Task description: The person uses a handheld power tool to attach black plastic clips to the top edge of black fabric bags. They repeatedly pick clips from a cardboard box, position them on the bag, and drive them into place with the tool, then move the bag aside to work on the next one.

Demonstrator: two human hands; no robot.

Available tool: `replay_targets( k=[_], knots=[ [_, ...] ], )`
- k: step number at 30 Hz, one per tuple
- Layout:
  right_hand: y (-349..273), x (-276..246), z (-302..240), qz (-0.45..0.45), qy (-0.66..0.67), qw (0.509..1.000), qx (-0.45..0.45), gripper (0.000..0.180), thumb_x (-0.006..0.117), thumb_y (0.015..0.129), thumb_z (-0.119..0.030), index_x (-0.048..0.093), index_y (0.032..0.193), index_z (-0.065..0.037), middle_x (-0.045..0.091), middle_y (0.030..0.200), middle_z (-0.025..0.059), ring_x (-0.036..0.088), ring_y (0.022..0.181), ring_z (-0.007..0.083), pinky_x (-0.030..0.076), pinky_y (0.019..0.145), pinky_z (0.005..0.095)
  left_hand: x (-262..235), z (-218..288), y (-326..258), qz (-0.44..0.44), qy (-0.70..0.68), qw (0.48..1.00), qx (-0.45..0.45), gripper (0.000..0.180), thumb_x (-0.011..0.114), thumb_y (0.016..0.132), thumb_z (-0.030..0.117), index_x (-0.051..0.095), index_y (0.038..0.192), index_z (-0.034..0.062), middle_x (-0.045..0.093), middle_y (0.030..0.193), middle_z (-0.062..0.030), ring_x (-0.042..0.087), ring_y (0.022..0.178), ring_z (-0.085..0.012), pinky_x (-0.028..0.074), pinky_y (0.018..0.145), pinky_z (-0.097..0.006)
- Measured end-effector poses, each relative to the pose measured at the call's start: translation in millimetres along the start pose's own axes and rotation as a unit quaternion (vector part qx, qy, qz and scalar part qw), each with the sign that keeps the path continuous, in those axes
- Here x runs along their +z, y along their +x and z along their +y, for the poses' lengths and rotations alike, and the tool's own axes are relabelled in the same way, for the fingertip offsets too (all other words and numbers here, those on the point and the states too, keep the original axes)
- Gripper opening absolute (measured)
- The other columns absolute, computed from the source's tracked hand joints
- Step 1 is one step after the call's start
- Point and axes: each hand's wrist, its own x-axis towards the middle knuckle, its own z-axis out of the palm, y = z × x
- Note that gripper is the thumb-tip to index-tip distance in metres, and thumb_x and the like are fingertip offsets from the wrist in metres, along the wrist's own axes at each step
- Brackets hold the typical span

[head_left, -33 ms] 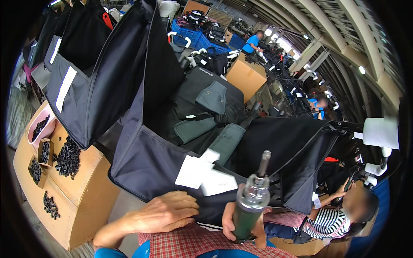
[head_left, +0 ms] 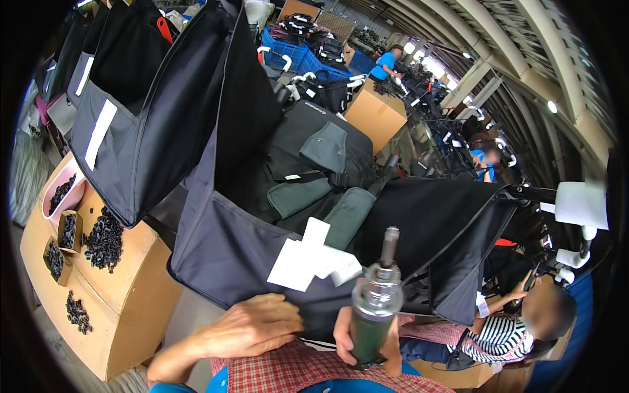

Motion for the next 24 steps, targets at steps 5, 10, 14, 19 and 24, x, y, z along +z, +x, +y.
replay_targets(
  k=[5,10,14,19,24],
  knots=[
    [-1.0,8.6,11.8,0.181,0.013,0.976,0.117,0.103,0.093,0.033,-0.003,0.038,0.120,0.006,0.057,0.090,0.0155,0.059,0.072,0.0190,0.047,0.061,0.0281,-22.8,4.5,-32.3,0.026,-0.176,0.983,-0.043,0.022,0.063,0.090,0.015,0.069,0.108,0.0039,0.070,0.103,-0.0100,0.066,0.099,-0.0256,0.047,0.096,-0.044],
    [-26.7,-21.6,28.1,0.047,0.008,0.992,0.118,0.073,0.092,0.042,-0.006,0.052,0.100,0.012,0.060,0.086,0.0146,0.062,0.074,0.0191,0.048,0.062,0.0273,-66.3,32.3,-20.9,-0.013,-0.177,0.981,-0.072,0.023,0.065,0.089,0.010,0.068,0.110,0.0013,0.070,0.103,-0.0110,0.068,0.095,-0.0275,0.055,0.084,-0.038],
    [-28.4,-6.3,25.7,0.168,0.073,0.978,0.102,0.081,0.091,0.039,-0.006,0.048,0.107,0.010,0.059,0.085,0.0145,0.060,0.072,0.0196,0.047,0.060,0.0272,-117.0,35.1,78.6,-0.013,-0.158,0.982,-0.100,0.030,0.060,0.089,0.002,0.062,0.118,-0.0020,0.070,0.090,-0.0117,0.069,0.082,-0.0163,0.055,0.071,-0.029],
    [-19.4,11.6,15.4,0.202,0.080,0.975,0.043,0.118,0.087,0.031,-0.006,0.029,0.133,0.002,0.054,0.086,0.0132,0.055,0.068,0.0192,0.046,0.057,0.0288,-95.3,-53.9,299.9,-0.119,0.355,0.926,-0.057,0.017,0.054,0.080,0.010,0.066,0.078,-0.0014,0.068,0.082,-0.0200,0.068,0.075,-0.0350,0.052,0.065,-0.044],
    [26.8,-7.6,21.5,-0.181,-0.022,0.977,-0.114,0.082,0.077,0.061,-0.013,0.034,0.129,0.003,0.055,0.086,0.0129,0.056,0.070,0.0201,0.046,0.059,0.0302,-1.7,-205.8,358.5,-0.249,0.112,0.960,-0.068,0.047,0.063,0.082,0.017,0.054,0.126,0.0029,0.059,0.123,-0.0193,0.055,0.118,-0.0296,0.043,0.098,-0.038]
  ],
)
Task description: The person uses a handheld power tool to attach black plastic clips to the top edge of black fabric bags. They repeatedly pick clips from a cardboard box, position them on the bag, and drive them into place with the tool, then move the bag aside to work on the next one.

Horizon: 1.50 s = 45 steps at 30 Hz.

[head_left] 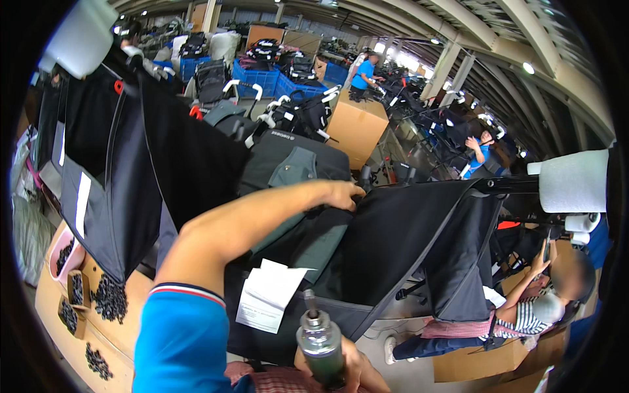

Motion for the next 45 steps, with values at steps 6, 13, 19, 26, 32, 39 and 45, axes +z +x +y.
replay_targets(
  k=[6,13,19,26,32,39,45],
  knots=[
    [22.0,-49.3,3.0,-0.222,-0.047,0.959,-0.170,0.025,0.056,0.092,-0.012,0.062,0.104,0.009,0.060,0.086,0.0176,0.062,0.065,0.0229,0.052,0.060,0.0309,61.8,-26.0,12.0,0.040,-0.366,0.929,0.032,0.046,0.063,0.083,0.012,0.050,0.126,0.0022,0.058,0.119,-0.0114,0.052,0.115,-0.0246,0.038,0.100,-0.034],
    [-23.1,-1.7,-23.1,0.263,0.059,0.960,0.069,0.034,0.061,0.084,-0.010,0.051,0.112,0.006,0.058,0.088,0.0176,0.060,0.067,0.0221,0.051,0.060,0.0308,58.2,-23.2,11.1,0.044,-0.075,0.995,-0.050,0.056,0.058,0.085,0.028,0.041,0.124,-0.0076,0.057,0.120,-0.0276,0.052,0.119,-0.0383,0.042,0.098,-0.042],
    [-32.5,-6.5,-16.4,0.276,0.081,0.957,0.049,0.049,0.066,0.078,-0.007,0.042,0.119,0.004,0.056,0.090,0.0177,0.059,0.068,0.0215,0.049,0.060,0.0307,82.8,-27.5,41.3,0.066,0.102,0.981,-0.152,0.033,0.062,0.079,0.021,0.063,0.103,-0.0005,0.066,0.102,-0.0229,0.063,0.100,-0.0368,0.051,0.084,-0.045],
    [-33.2,-5.8,-20.0,0.291,0.081,0.953,0.039,0.069,0.071,0.071,-0.005,0.032,0.127,0.002,0.054,0.092,0.0178,0.057,0.069,0.0207,0.048,0.060,0.0305,82.8,-21.5,11.1,0.150,0.011,0.983,-0.110,0.039,0.063,0.081,0.023,0.057,0.113,0.0025,0.062,0.110,-0.0239,0.059,0.105,-0.0390,0.049,0.087,-0.044],
    [-19.9,-20.8,-11.7,0.110,0.051,0.992,-0.044,0.088,0.076,0.064,-0.003,0.023,0.134,0.000,0.053,0.094,0.0179,0.055,0.070,0.0200,0.047,0.060,0.0304,90.6,-37.1,14.8,0.150,-0.209,0.965,0.053,0.052,0.063,0.083,0.025,0.049,0.127,0.0039,0.059,0.115,-0.0254,0.055,0.110,-0.0406,0.046,0.091,-0.042],
    [-27.3,-23.9,-8.2,0.126,0.064,0.988,-0.065,0.098,0.079,0.061,-0.001,0.018,0.137,-0.003,0.050,0.092,0.0169,0.054,0.067,0.0191,0.045,0.057,0.0303,61.4,-13.2,26.0,0.019,0.259,0.963,-0.075,0.043,0.062,0.081,0.046,0.070,0.089,0.0043,0.069,0.091,-0.0169,0.067,0.090,-0.0325,0.053,0.078,-0.041],
    [-33.2,6.0,-24.2,0.360,0.069,0.929,0.051,0.121,0.087,0.047,0.000,0.014,0.143,-0.003,0.048,0.092,0.0190,0.053,0.059,0.0208,0.044,0.050,0.0314,36.2,-25.2,38.2,-0.053,0.321,0.936,-0.137,0.066,0.059,0.078,0.066,0.069,0.107,0.0080,0.067,0.109,-0.0127,0.064,0.103,-0.0270,0.051,0.088,-0.037]
  ],
)
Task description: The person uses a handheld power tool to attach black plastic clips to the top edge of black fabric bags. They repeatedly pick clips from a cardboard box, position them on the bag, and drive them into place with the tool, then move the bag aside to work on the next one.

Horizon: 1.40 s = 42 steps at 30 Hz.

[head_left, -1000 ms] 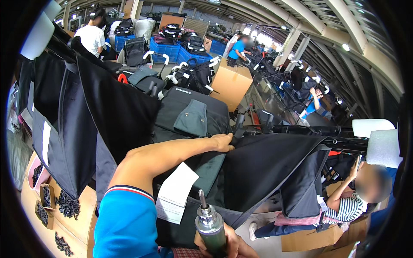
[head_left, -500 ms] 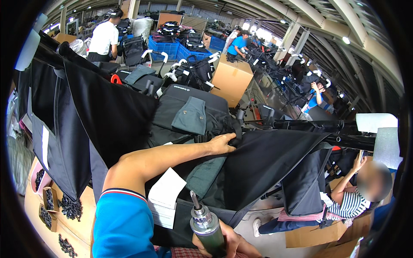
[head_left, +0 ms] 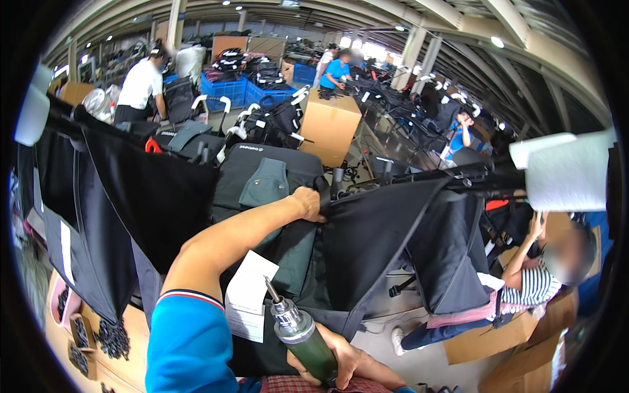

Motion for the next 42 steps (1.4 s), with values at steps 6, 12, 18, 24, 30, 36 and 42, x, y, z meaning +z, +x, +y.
replay_targets(
  k=[6,12,18,24,30,36,42],
  knots=[
    [-9.8,3.1,3.4,-0.019,0.003,0.999,-0.031,0.125,0.088,0.052,-0.005,0.008,0.147,-0.007,0.047,0.090,0.0169,0.055,0.061,0.0216,0.046,0.050,0.0334,12.1,24.2,-7.7,0.007,0.040,0.998,-0.044,0.084,0.051,0.078,0.074,0.056,0.129,0.0073,0.050,0.132,-0.0109,0.051,0.123,-0.0278,0.044,0.099,-0.036],
    [-21.0,6.0,2.3,-0.072,-0.152,0.985,-0.034,0.129,0.089,0.059,-0.012,0.000,0.151,-0.009,0.050,0.113,0.0160,0.059,0.076,0.0201,0.049,0.062,0.0299,0.2,-37.2,-20.8,0.168,-0.283,0.940,-0.094,0.065,0.063,0.079,0.054,0.061,0.115,-0.0006,0.067,0.106,-0.0183,0.062,0.105,-0.0348,0.046,0.094,-0.038],
    [-71.0,-11.8,-7.6,-0.139,-0.109,0.983,-0.060,0.101,0.080,0.061,0.003,0.016,0.139,-0.004,0.053,0.108,0.0189,0.061,0.078,0.0234,0.051,0.065,0.0320,-117.5,-66.7,-54.8,0.275,-0.543,0.792,-0.055,0.021,0.063,0.083,0.026,0.066,0.080,0.0051,0.066,0.076,-0.0055,0.064,0.073,-0.0137,0.050,0.061,-0.028],
    [-93.8,-24.9,-30.9,-0.089,-0.117,0.973,-0.180,0.118,0.083,0.052,0.012,0.012,0.145,-0.006,0.051,0.105,0.0194,0.062,0.075,0.0256,0.051,0.061,0.0348,-219.8,-47.0,-123.8,0.518,-0.497,0.694,0.058,0.035,0.056,0.096,0.034,0.065,0.081,0.0040,0.063,0.074,-0.0024,0.055,0.064,-0.0076,0.044,0.059,-0.023],
    [-84.5,-17.8,-71.3,0.000,-0.208,0.932,-0.296,0.121,0.082,0.064,0.001,0.000,0.152,-0.013,0.051,0.099,0.0180,0.063,0.064,0.0234,0.053,0.055,0.0345,-229.8,104.9,-203.3,0.282,-0.366,0.878,0.123,0.030,0.059,0.094,0.030,0.061,0.090,0.0003,0.061,0.074,-0.0012,0.058,0.070,-0.0071,0.047,0.065,-0.024],
    [-73.0,-12.7,-98.4,-0.004,-0.154,0.941,-0.300,0.119,0.087,0.061,-0.011,0.008,0.150,-0.011,0.052,0.096,0.0176,0.062,0.060,0.0247,0.052,0.050,0.0344,-193.3,158.1,-236.6,0.338,-0.276,0.893,0.109,0.016,0.071,0.085,0.013,0.060,0.077,0.0028,0.057,0.061,0.0003,0.053,0.051,-0.0070,0.040,0.047,-0.024],
    [-44.8,-0.5,-126.1,-0.157,-0.067,0.913,-0.372,0.092,0.066,0.074,-0.064,0.031,0.129,0.001,0.045,0.091,0.0120,0.058,0.051,0.0174,0.052,0.041,0.0286,-135.1,194.8,-264.1,0.232,-0.322,0.898,0.192,0.010,0.068,0.084,0.007,0.066,0.093,0.0009,0.062,0.071,-0.0080,0.061,0.055,-0.0199,0.045,0.047,-0.031]
  ],
)
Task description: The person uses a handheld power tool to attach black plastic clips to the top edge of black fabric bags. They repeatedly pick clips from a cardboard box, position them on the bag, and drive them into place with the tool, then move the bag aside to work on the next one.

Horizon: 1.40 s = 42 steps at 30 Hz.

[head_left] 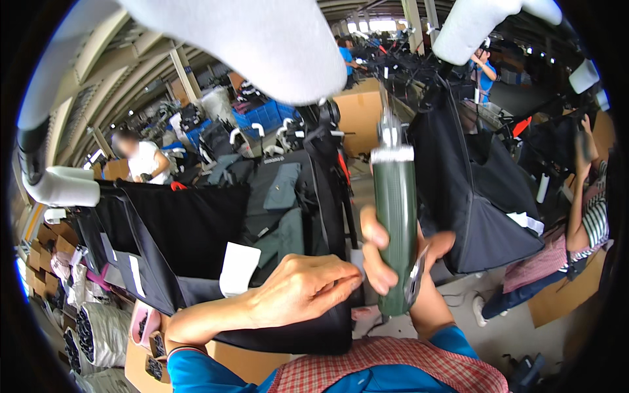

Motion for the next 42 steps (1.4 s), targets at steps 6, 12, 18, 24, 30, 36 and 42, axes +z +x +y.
replay_targets(
  k=[6,12,18,24,30,36,42],
  knots=[
    [27.9,-5.1,1.5,-0.127,0.201,0.971,-0.022,0.116,0.071,0.078,-0.055,-0.011,0.150,-0.014,0.044,0.102,0.0110,0.057,0.059,0.0212,0.050,0.052,0.0351,21.6,-2.4,0.5,0.073,-0.053,0.995,0.033,0.021,0.066,0.083,0.002,0.060,0.103,0.0007,0.061,0.083,-0.0099,0.064,0.064,-0.0197,0.051,0.053,-0.029],
    [31.6,0.8,12.3,-0.109,0.276,0.952,-0.071,0.115,0.063,0.077,-0.067,-0.007,0.150,-0.013,0.043,0.102,0.0107,0.052,0.058,0.0198,0.046,0.052,0.0357,32.8,-10.1,-3.2,0.118,-0.071,0.989,0.056,0.026,0.068,0.083,0.000,0.058,0.107,0.0012,0.058,0.082,-0.0071,0.060,0.060,-0.0148,0.047,0.048,-0.026],
    [28.8,6.6,10.3,-0.106,0.277,0.954,-0.051,0.114,0.065,0.078,-0.062,-0.005,0.151,-0.010,0.044,0.100,0.0103,0.054,0.058,0.0194,0.047,0.048,0.0337,28.3,-6.6,-3.0,0.088,-0.130,0.985,0.064,0.023,0.069,0.082,0.003,0.061,0.104,0.0018,0.056,0.079,-0.0054,0.058,0.057,-0.0140,0.046,0.047,-0.026],
    [13.1,18.0,1.5,-0.064,0.203,0.977,0.024,0.118,0.069,0.076,-0.059,-0.012,0.150,-0.014,0.043,0.094,0.0088,0.054,0.053,0.0181,0.048,0.042,0.0298,19.7,-7.0,-0.7,0.014,-0.090,0.990,0.112,0.020,0.070,0.080,0.005,0.064,0.098,0.0009,0.063,0.080,-0.0092,0.062,0.059,-0.0185,0.050,0.050,-0.029],
    [-24.1,20.5,-17.8,0.112,-0.104,0.983,0.102,0.109,0.089,0.062,-0.031,0.022,0.143,-0.004,0.052,0.089,0.0167,0.058,0.053,0.0214,0.050,0.045,0.0305,-48.7,-18.4,34.2,0.215,0.075,0.973,0.040,0.038,0.072,0.078,0.003,0.057,0.113,0.0034,0.057,0.114,-0.0127,0.060,0.093,-0.0184,0.050,0.067,-0.029],
    [-34.2,13.8,-20.2,0.105,-0.166,0.963,0.186,0.120,0.083,0.057,0.003,0.012,0.152,-0.013,0.053,0.099,0.0148,0.058,0.072,0.0163,0.052,0.059,0.0314,-38.6,-45.6,67.7,0.353,-0.112,0.922,0.114,0.030,0.056,0.088,-0.006,0.046,0.116,-0.0001,0.054,0.118,-0.0141,0.056,0.107,-0.0189,0.048,0.086,-0.030],
    [-23.3,13.2,-20.3,0.118,-0.208,0.954,0.180,0.119,0.085,0.056,-0.002,0.013,0.151,-0.009,0.053,0.101,0.0140,0.057,0.076,0.0169,0.053,0.060,0.0311,-40.8,-50.7,71.0,0.308,-0.025,0.950,0.038,0.036,0.055,0.092,0.002,0.051,0.126,-0.0081,0.062,0.117,-0.0192,0.060,0.108,-0.0230,0.045,0.094,-0.032]
  ],
)
